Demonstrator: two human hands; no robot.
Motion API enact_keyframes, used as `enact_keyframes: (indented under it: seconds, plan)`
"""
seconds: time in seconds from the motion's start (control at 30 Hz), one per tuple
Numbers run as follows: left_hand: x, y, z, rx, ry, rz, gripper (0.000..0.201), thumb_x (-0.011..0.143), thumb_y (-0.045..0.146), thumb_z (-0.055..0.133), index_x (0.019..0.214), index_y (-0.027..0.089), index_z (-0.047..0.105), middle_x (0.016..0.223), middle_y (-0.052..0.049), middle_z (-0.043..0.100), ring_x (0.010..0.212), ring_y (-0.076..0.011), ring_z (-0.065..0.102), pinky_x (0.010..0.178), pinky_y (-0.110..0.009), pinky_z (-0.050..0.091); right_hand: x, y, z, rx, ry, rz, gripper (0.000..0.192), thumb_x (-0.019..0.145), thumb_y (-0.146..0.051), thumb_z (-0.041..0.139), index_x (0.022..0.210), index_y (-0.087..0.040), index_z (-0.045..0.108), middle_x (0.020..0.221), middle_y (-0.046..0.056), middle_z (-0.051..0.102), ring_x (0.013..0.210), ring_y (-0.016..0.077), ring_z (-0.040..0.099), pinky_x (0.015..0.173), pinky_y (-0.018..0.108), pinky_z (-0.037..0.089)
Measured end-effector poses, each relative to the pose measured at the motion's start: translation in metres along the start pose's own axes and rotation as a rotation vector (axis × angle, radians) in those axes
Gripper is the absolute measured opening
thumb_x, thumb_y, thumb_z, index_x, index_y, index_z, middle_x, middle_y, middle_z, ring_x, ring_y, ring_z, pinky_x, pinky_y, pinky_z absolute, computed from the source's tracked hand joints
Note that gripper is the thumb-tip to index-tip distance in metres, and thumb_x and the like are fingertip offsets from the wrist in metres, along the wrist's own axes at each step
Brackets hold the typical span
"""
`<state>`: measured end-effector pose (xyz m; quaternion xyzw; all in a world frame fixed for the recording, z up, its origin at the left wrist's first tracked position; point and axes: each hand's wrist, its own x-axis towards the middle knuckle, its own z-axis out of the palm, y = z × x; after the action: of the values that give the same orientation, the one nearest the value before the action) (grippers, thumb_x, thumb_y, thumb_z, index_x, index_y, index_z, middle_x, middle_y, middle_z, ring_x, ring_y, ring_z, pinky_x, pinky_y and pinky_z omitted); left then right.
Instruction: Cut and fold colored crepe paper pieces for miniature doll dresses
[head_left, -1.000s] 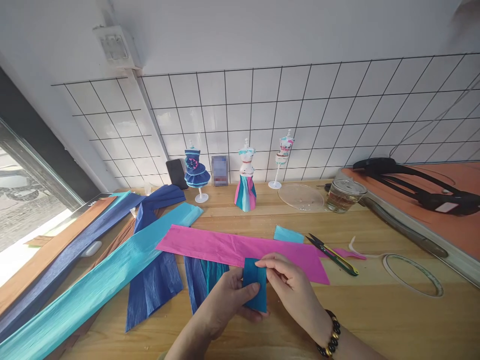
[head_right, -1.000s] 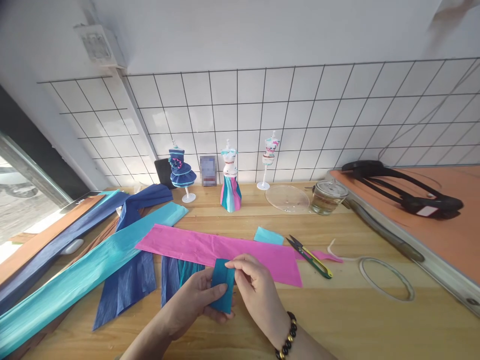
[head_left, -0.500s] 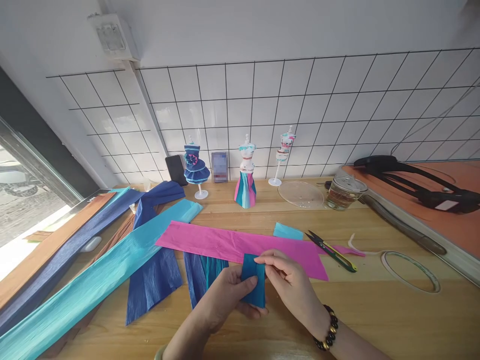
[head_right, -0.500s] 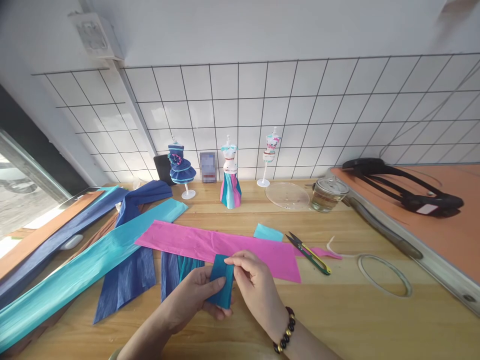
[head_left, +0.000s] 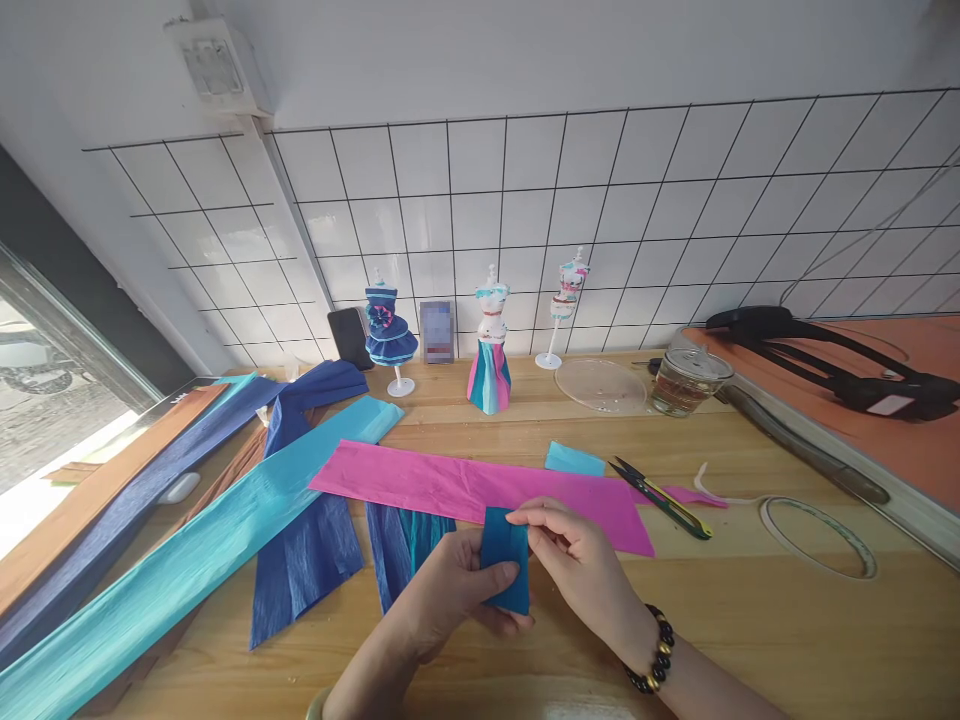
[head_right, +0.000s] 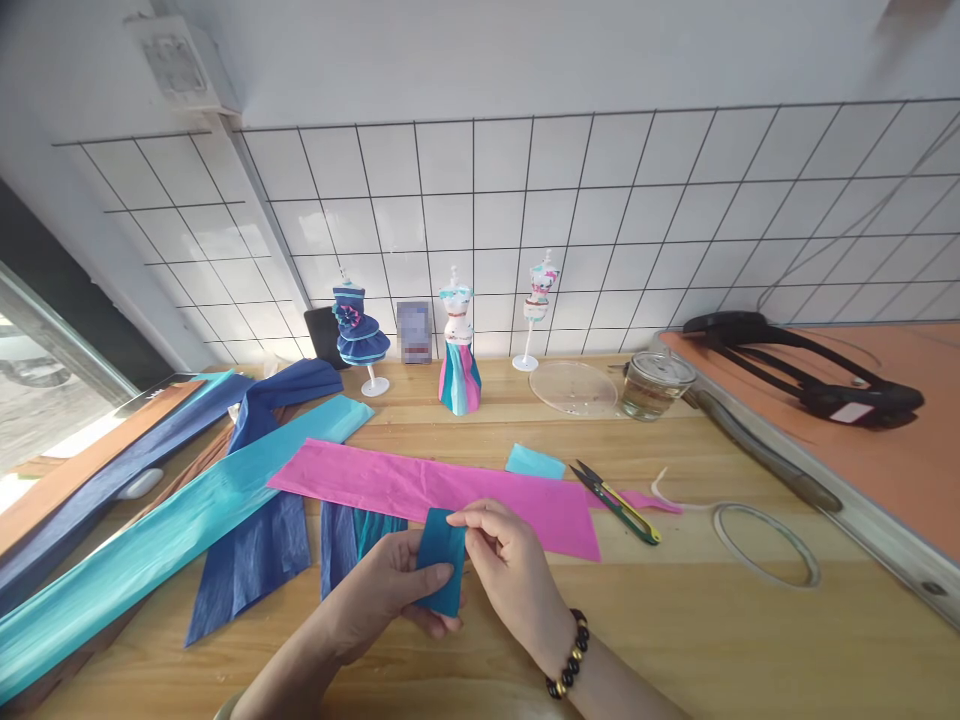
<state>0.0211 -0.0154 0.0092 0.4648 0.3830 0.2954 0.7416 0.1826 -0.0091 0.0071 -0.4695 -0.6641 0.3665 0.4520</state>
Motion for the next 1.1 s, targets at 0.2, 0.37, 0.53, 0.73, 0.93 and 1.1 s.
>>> enact_keyframes:
  seconds: [0.2, 0.37, 0.53, 0.73, 0.93, 1.1]
  plan:
    - [0.000, 0.002, 0.001, 0.012, 0.003, -0.009, 0.031, 0.073, 0.033, 0.065, 0.093, 0.010, 0.059, 0.066, -0.006, 0.065, 0.061, -0.0177, 0.066, 0.054, -0.025, 0.050, 0.000, -0.003, 0.000, 0.026, -0.004, 0.060, 0.025, 0.079, -0.020, 0.046, 0.088, -0.023, 0.069, 0.090, 0.003, 0.068, 0.082, 0.0158, 0.062, 0.068, 0.025, 0.051]
    - [0.001, 0.002, 0.000, 0.033, 0.037, -0.001, 0.034, 0.073, 0.031, 0.064, 0.098, 0.009, 0.060, 0.066, -0.005, 0.064, 0.059, -0.0170, 0.065, 0.053, -0.024, 0.049, 0.002, -0.007, -0.004, 0.167, -0.007, 0.219, 0.030, 0.080, -0.036, 0.051, 0.101, -0.021, 0.066, 0.096, 0.005, 0.070, 0.083, 0.0187, 0.064, 0.072, 0.030, 0.053]
    - [0.000, 0.001, 0.002, 0.059, 0.022, -0.005, 0.030, 0.073, 0.033, 0.063, 0.092, 0.009, 0.059, 0.066, -0.006, 0.066, 0.060, -0.0175, 0.065, 0.053, -0.025, 0.050, 0.002, -0.010, -0.004, 0.284, -0.029, 0.302, 0.041, 0.080, -0.047, 0.053, 0.110, -0.020, 0.061, 0.096, 0.005, 0.068, 0.093, 0.0204, 0.061, 0.079, 0.031, 0.051]
    - [0.000, 0.000, 0.009, 0.184, -0.016, -0.011, 0.020, 0.073, 0.029, 0.061, 0.081, 0.011, 0.060, 0.063, -0.004, 0.064, 0.058, -0.0164, 0.064, 0.053, -0.025, 0.050, -0.001, -0.005, 0.004, 0.271, -0.044, 0.284, 0.040, 0.071, -0.032, 0.065, 0.108, -0.018, 0.060, 0.081, 0.001, 0.066, 0.076, 0.0164, 0.061, 0.067, 0.028, 0.051]
    - [-0.001, 0.001, 0.010, 0.210, -0.019, -0.006, 0.015, 0.074, 0.027, 0.059, 0.075, 0.012, 0.057, 0.061, -0.002, 0.061, 0.057, -0.0148, 0.062, 0.052, -0.023, 0.049, 0.001, -0.003, -0.001, 0.211, -0.037, 0.258, 0.035, 0.076, -0.032, 0.059, 0.107, -0.017, 0.059, 0.073, 0.000, 0.067, 0.068, 0.0145, 0.062, 0.064, 0.026, 0.050]
    - [-0.001, -0.001, 0.007, 0.198, -0.024, -0.001, 0.019, 0.075, 0.029, 0.060, 0.078, 0.011, 0.057, 0.063, -0.002, 0.060, 0.060, -0.0146, 0.063, 0.054, -0.023, 0.050, 0.001, -0.005, -0.006, 0.087, -0.026, 0.168, 0.029, 0.080, -0.032, 0.055, 0.106, -0.019, 0.058, 0.081, 0.001, 0.071, 0.074, 0.0147, 0.064, 0.070, 0.026, 0.051]
